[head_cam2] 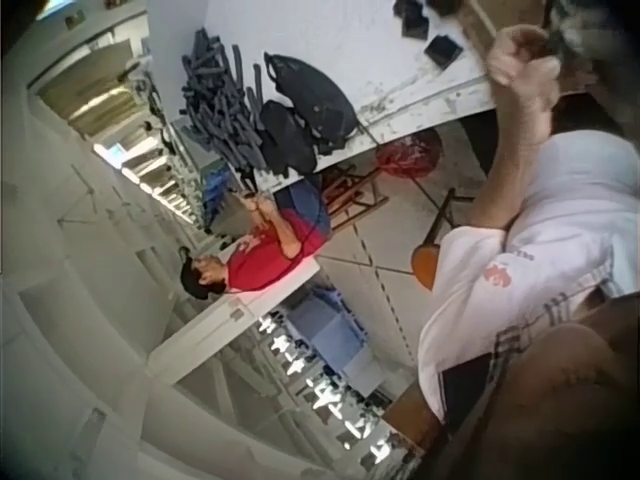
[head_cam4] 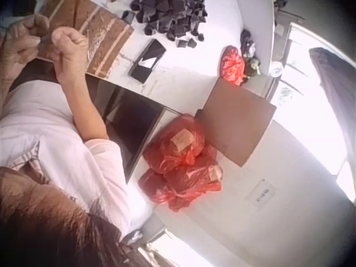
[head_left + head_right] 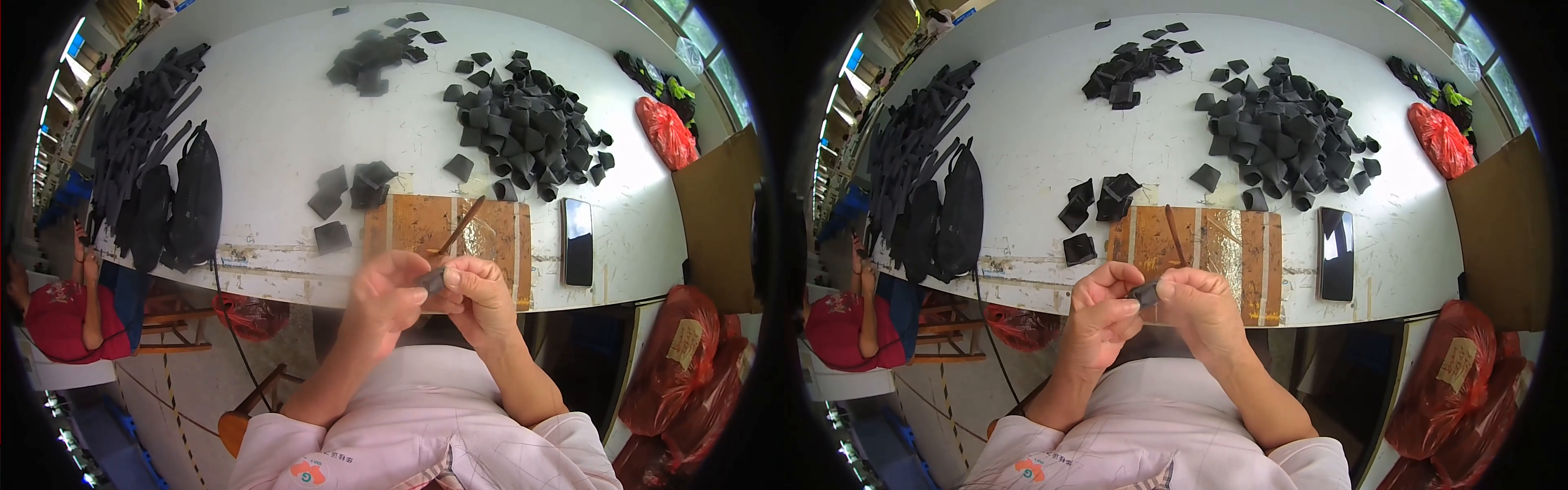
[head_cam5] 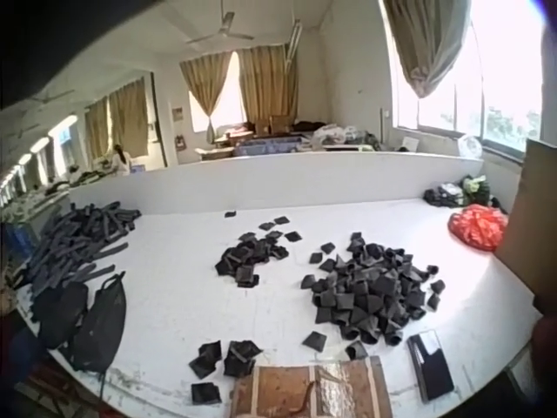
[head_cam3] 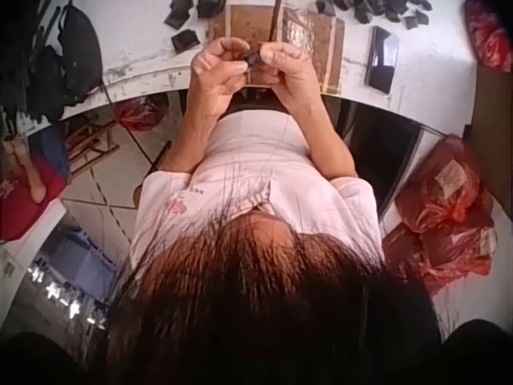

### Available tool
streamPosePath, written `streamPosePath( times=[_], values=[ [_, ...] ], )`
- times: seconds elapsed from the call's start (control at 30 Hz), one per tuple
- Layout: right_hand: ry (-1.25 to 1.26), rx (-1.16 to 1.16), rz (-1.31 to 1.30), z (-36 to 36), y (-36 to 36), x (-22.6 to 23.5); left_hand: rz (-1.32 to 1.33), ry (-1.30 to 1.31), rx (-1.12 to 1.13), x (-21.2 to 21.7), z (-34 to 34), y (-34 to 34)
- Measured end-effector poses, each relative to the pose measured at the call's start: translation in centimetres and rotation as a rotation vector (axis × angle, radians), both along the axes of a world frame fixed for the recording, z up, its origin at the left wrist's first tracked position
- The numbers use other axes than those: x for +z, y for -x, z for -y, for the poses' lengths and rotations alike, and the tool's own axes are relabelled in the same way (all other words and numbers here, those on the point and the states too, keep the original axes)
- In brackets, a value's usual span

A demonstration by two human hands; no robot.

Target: Assembling small black foam pieces at a factory workbench using an applicator tool.

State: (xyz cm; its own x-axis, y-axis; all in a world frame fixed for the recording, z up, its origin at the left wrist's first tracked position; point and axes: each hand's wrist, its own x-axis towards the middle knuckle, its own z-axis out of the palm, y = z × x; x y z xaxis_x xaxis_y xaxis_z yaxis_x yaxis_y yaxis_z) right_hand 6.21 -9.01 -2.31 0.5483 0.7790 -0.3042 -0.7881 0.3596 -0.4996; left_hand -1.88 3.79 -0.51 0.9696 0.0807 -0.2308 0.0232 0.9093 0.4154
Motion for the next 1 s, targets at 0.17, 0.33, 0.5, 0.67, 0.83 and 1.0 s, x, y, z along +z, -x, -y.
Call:
streamPosePath(
  times=[0.17, 0.33, 0.5, 0.67, 0.83, 1.0],
  values=[
    [-0.195, 0.066, 0.001, 0.0, 0.1, 1.9, -0.09, -0.737, 0.436, 1.2, 2.5, -1.3],
    [0.253, -0.086, 0.806, 0.1, -2.8, 7.3, 0.315, 0.478, -0.207, 2.9, -0.6, -4.0],
    [0.139, 0.123, 0.567, -1.1, -6.9, 6.6, 0.177, 0.506, -0.133, 2.4, -1.2, -5.4],
    [0.058, 0.14, 0.524, -1.1, -6.5, 4.1, 0.077, -0.029, 0.055, 1.5, -0.7, -5.2],
    [0.103, 0.139, 0.6, -1.4, -7.5, 4.8, 0.096, 0.329, -0.086, 2.3, -1.3, -6.0],
    [0.074, 0.199, 0.622, -1.1, -6.9, 3.7, 0.164, -0.069, 0.086, 1.4, 0.0, -5.0]
  ],
)
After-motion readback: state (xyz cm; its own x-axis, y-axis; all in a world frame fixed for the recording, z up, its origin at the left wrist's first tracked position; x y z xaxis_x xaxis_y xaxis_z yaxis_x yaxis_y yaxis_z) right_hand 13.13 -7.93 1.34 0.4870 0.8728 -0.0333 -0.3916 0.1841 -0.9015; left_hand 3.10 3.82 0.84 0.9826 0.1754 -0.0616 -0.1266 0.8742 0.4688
